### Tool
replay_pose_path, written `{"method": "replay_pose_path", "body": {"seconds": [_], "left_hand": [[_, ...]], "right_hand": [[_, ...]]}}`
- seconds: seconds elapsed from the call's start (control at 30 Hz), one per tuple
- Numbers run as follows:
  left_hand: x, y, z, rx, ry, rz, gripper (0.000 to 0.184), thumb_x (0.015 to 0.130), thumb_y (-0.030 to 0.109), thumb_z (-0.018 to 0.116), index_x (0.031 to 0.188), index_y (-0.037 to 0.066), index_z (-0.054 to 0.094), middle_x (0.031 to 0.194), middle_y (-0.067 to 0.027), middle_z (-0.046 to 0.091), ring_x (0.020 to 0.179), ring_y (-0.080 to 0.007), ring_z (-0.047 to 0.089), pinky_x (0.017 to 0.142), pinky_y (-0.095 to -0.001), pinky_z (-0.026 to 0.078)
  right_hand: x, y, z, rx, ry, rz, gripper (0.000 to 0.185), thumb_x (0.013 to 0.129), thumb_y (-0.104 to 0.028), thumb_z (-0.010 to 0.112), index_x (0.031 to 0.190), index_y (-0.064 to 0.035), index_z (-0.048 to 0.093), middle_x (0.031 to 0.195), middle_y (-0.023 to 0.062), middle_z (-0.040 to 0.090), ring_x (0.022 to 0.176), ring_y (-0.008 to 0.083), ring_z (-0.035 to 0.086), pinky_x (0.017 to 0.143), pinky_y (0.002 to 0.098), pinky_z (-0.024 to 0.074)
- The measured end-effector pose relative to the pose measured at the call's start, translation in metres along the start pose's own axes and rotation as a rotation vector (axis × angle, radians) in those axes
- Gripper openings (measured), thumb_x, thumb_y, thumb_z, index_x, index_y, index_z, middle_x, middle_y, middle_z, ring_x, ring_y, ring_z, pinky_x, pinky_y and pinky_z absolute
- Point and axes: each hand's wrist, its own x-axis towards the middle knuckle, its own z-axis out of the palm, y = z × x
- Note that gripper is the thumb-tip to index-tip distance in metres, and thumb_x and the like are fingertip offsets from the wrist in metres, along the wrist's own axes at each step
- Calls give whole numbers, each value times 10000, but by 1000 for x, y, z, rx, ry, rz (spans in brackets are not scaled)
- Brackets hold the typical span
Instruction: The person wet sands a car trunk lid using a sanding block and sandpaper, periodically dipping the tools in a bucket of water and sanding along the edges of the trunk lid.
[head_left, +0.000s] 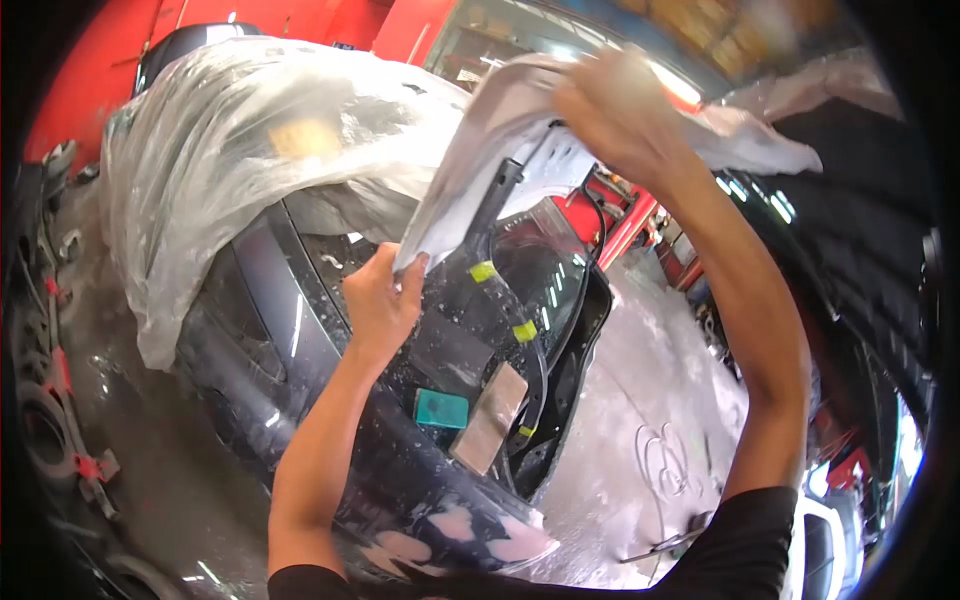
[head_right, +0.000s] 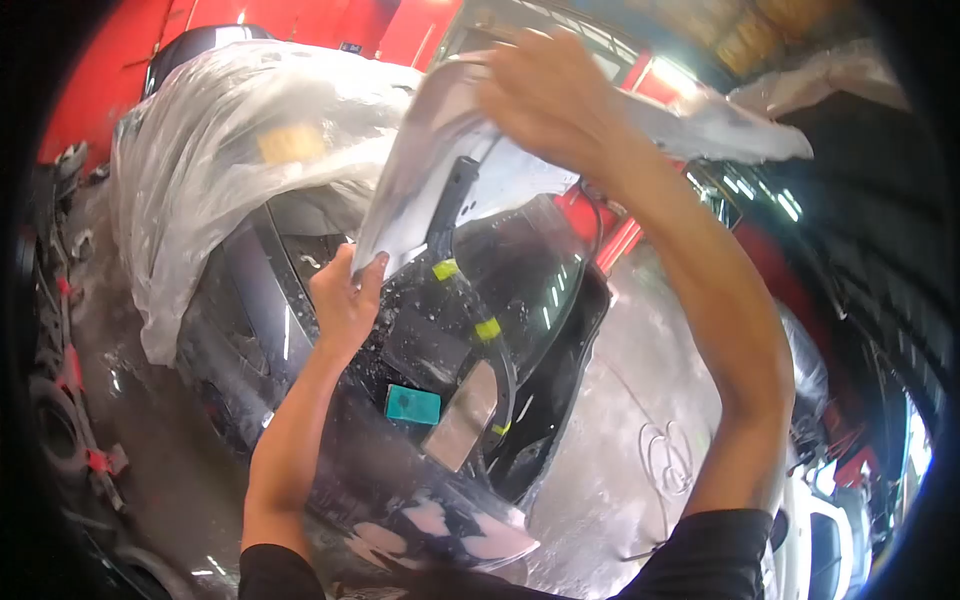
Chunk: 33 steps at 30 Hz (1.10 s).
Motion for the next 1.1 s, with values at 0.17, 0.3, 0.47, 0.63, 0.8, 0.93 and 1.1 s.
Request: {"method": "replay_pose_path", "body": {"seconds": [0.17, 0.3, 0.47, 0.63, 0.8, 0.93, 1.1], "left_hand": [[1, -1, 2, 32, 39, 31, 121, 988, 162, 747, 968, 54, 697, 763, -157, 704, 622, -293, 713, 559, -373, 524], [2, 2, 0, 36, 19, 71, 117, 986, 163, 747, 973, 57, 698, 759, -149, 698, 601, -291, 697, 545, -376, 513], [-1, 0, 0, 45, 33, 36, 130, 989, 173, 748, 980, 53, 701, 765, -152, 708, 603, -301, 703, 548, -384, 523], [1, -2, -1, 42, -11, 42, 135, 992, 169, 747, 990, 41, 704, 791, -167, 726, 656, -315, 744, 573, -381, 552], [2, -2, 1, 23, 13, 3, 129, 984, 148, 758, 996, 33, 702, 784, -166, 724, 654, -301, 739, 585, -387, 547], [-2, -8, 1, 61, -5, -1, 138, 983, 150, 762, 995, 27, 701, 769, -164, 713, 620, -272, 704, 582, -372, 528], [-1, 2, 1, 72, 9, 14, 169, 991, 183, 767, 986, 31, 695, 752, -150, 704, 617, -220, 684, 574, -356, 518]], "right_hand": [[3, -9, -9, -155, 21, 47, 176, 766, -200, 663, 837, -58, 589, 837, 108, 555, 705, 296, 562, 635, 461, 427], [19, -11, 2, -135, -98, 118, 163, 778, -196, 672, 858, -61, 627, 842, 100, 558, 750, 281, 571, 668, 449, 432], [-2, -14, -3, -158, -41, 125, 147, 771, -157, 698, 842, -79, 596, 868, 85, 578, 820, 273, 590, 712, 438, 450], [5, -7, -8, -131, -86, 50, 149, 765, -157, 702, 869, -98, 613, 919, 63, 578, 854, 259, 580, 728, 437, 447], [-64, 14, -60, -258, -54, 64, 206, 705, -192, 723, 850, -94, 615, 865, 52, 551, 782, 269, 572, 719, 423, 433], [-32, 0, -43, -164, -89, 33, 259, 680, -142, 735, 906, -45, 655, 892, 90, 609, 764, 266, 582, 661, 414, 436], [-69, 9, -78, -238, -63, 39, 284, 680, -105, 744, 946, -31, 673, 961, 99, 643, 791, 248, 601, 656, 428, 452]]}}
